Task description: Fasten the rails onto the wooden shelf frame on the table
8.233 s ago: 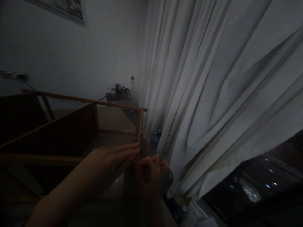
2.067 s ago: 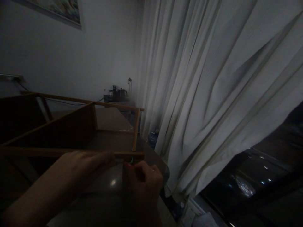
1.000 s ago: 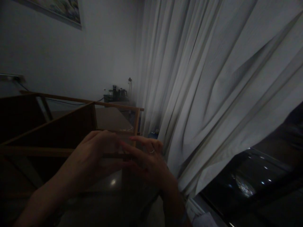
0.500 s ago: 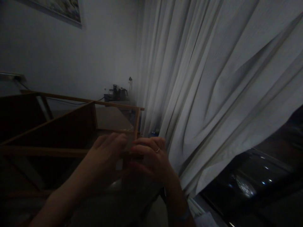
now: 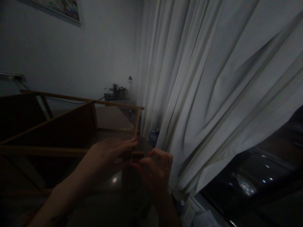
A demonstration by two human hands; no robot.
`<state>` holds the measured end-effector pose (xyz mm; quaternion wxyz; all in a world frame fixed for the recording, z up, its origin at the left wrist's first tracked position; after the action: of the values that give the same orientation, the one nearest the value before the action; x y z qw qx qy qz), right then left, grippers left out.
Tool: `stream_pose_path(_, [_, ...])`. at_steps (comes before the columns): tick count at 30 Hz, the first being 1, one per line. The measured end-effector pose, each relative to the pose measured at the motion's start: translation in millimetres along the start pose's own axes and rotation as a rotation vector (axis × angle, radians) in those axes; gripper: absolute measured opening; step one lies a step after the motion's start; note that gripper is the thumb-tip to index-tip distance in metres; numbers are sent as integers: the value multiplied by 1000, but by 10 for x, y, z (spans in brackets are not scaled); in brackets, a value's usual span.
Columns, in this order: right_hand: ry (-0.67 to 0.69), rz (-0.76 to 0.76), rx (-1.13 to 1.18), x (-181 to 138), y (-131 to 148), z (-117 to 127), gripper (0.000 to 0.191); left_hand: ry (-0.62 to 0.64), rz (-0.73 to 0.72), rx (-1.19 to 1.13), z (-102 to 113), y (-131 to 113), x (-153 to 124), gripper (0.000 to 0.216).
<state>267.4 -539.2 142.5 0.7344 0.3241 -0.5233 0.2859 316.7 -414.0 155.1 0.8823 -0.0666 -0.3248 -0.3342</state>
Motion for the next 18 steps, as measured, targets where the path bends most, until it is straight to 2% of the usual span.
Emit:
stream_pose_path(4, [59, -146, 16, -102, -72, -100, 29, 102, 43, -27, -52, 41, -9, 43])
stream_pose_path(7, [43, -233, 71, -165, -128, -161, 38, 150, 60, -75, -62, 54, -37, 40])
stream_pose_path(13, [43, -628, 402, -456, -351, -438, 37, 192, 55, -173, -30, 47, -93, 52])
stream_pose_path(15, [29, -663, 464, -517, -352, -483, 31, 198, 56, -190, -9, 47, -95, 53])
stream_pose_path(18, [2, -612, 464, -530, -308, -486, 18, 224, 52, -206, -2, 37, -84, 50])
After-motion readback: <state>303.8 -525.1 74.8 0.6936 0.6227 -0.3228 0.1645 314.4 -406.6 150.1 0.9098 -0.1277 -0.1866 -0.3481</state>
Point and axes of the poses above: each hand's wrist, its own x-axis towards the middle knuckle, its own z-axis out of the back of the hand, y = z × x, the point moved 10 cm from there along x, towards the middle knuckle, and after that the axes turned 12 degrees about x, right-handed, at the moved point
